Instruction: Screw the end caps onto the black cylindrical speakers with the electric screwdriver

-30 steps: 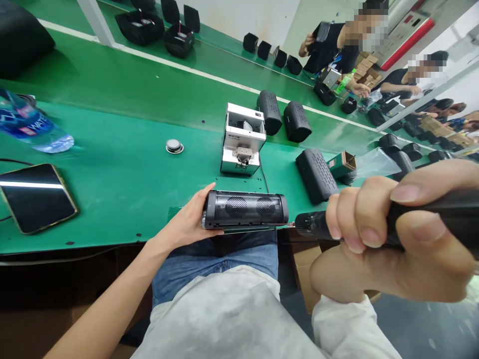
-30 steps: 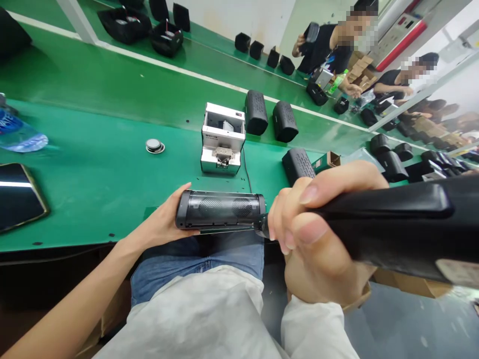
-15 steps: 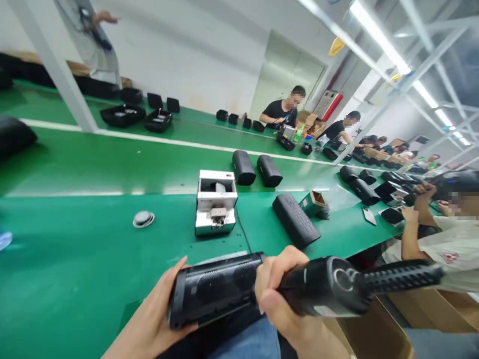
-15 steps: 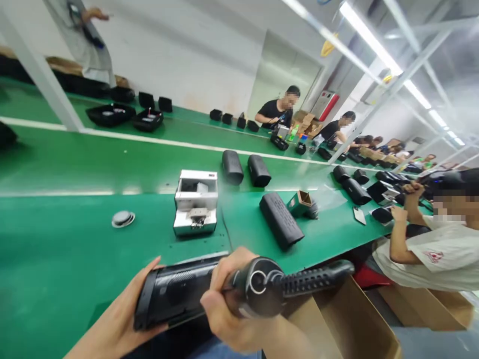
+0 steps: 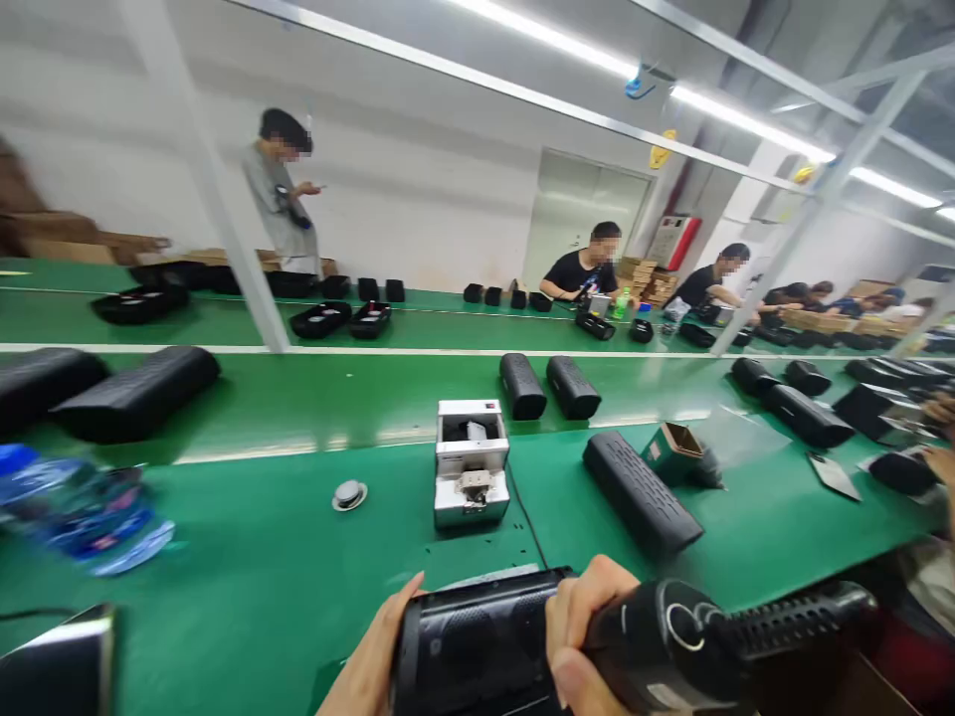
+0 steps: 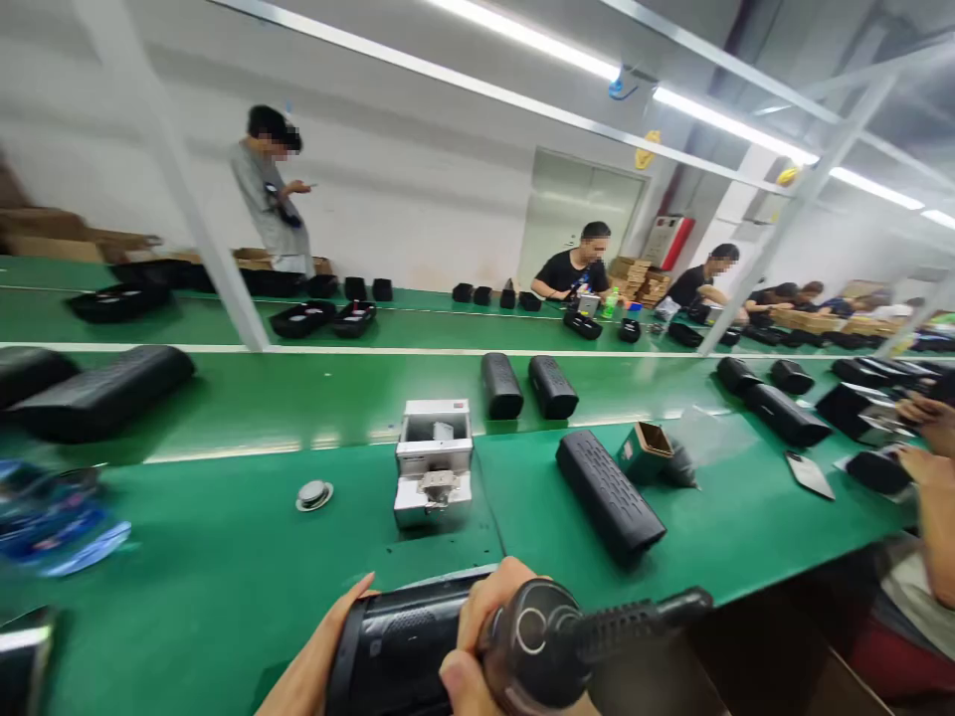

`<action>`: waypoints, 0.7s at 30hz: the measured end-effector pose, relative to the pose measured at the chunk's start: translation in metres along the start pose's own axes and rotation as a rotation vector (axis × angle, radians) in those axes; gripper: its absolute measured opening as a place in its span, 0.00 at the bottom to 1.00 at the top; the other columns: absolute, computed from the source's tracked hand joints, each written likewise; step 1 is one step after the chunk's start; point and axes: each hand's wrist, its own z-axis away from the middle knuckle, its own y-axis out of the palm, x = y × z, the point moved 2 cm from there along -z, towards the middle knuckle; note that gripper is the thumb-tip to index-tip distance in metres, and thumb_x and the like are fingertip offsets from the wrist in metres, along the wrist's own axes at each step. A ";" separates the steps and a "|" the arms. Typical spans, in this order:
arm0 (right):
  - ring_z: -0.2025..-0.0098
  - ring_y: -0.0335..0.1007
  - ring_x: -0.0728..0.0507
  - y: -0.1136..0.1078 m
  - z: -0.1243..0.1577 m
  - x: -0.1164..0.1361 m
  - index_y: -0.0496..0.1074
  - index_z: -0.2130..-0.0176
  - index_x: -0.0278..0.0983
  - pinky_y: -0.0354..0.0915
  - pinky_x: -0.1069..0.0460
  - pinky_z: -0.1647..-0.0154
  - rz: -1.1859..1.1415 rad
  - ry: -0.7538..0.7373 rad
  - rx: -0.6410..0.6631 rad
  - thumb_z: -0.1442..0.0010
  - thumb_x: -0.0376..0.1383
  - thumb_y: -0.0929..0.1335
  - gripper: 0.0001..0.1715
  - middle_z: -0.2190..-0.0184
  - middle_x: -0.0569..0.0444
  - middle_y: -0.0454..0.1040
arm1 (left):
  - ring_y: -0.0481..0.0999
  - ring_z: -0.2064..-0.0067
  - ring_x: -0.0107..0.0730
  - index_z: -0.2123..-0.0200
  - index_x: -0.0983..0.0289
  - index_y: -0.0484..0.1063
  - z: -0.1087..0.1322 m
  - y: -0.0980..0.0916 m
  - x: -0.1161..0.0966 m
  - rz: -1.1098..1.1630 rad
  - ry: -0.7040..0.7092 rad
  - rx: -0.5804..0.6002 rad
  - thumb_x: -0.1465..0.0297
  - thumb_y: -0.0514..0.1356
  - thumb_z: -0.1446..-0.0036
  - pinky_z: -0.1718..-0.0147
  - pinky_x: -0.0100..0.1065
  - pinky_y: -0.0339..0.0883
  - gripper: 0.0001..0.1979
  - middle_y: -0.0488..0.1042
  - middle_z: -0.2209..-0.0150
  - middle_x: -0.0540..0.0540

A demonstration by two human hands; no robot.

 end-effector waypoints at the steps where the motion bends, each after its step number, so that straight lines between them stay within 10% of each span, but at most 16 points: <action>1: 0.79 0.62 0.47 0.000 -0.001 0.005 0.72 0.66 0.42 0.61 0.50 0.77 0.019 0.005 0.016 0.37 0.49 0.80 0.20 0.79 0.58 0.68 | 0.77 0.29 0.71 0.17 0.39 0.36 0.000 -0.002 -0.002 0.001 0.010 0.024 0.75 0.79 0.58 0.30 0.69 0.74 0.77 0.72 0.27 0.62; 7: 0.82 0.63 0.49 -0.007 -0.039 0.052 0.79 0.57 0.44 0.58 0.54 0.83 -0.113 -0.090 0.243 0.34 0.41 0.78 0.08 0.79 0.61 0.71 | 0.66 0.22 0.71 0.16 0.45 0.38 -0.003 -0.013 -0.022 0.041 0.030 0.083 0.72 0.83 0.54 0.24 0.70 0.63 0.75 0.61 0.21 0.67; 11: 0.86 0.56 0.52 0.000 -0.099 0.077 0.81 0.53 0.42 0.61 0.54 0.84 -0.181 -0.333 0.053 0.36 0.37 0.79 0.11 0.82 0.65 0.67 | 0.65 0.21 0.68 0.16 0.49 0.41 -0.006 -0.016 -0.030 0.057 0.069 0.081 0.71 0.82 0.50 0.23 0.68 0.62 0.70 0.60 0.21 0.68; 15: 0.84 0.63 0.50 0.020 -0.152 0.059 0.76 0.64 0.42 0.66 0.53 0.82 -0.110 -0.438 -0.183 0.38 0.39 0.81 0.12 0.81 0.65 0.68 | 0.64 0.21 0.69 0.16 0.50 0.41 -0.006 -0.019 -0.034 0.057 0.055 0.096 0.71 0.82 0.49 0.24 0.67 0.65 0.70 0.61 0.21 0.68; 21: 0.83 0.64 0.50 0.048 -0.185 0.021 0.72 0.69 0.42 0.66 0.52 0.81 0.010 -0.421 -0.203 0.38 0.46 0.80 0.19 0.81 0.63 0.69 | 0.66 0.22 0.68 0.17 0.49 0.39 -0.007 -0.019 -0.037 0.042 0.066 0.092 0.73 0.82 0.51 0.25 0.65 0.67 0.71 0.62 0.22 0.68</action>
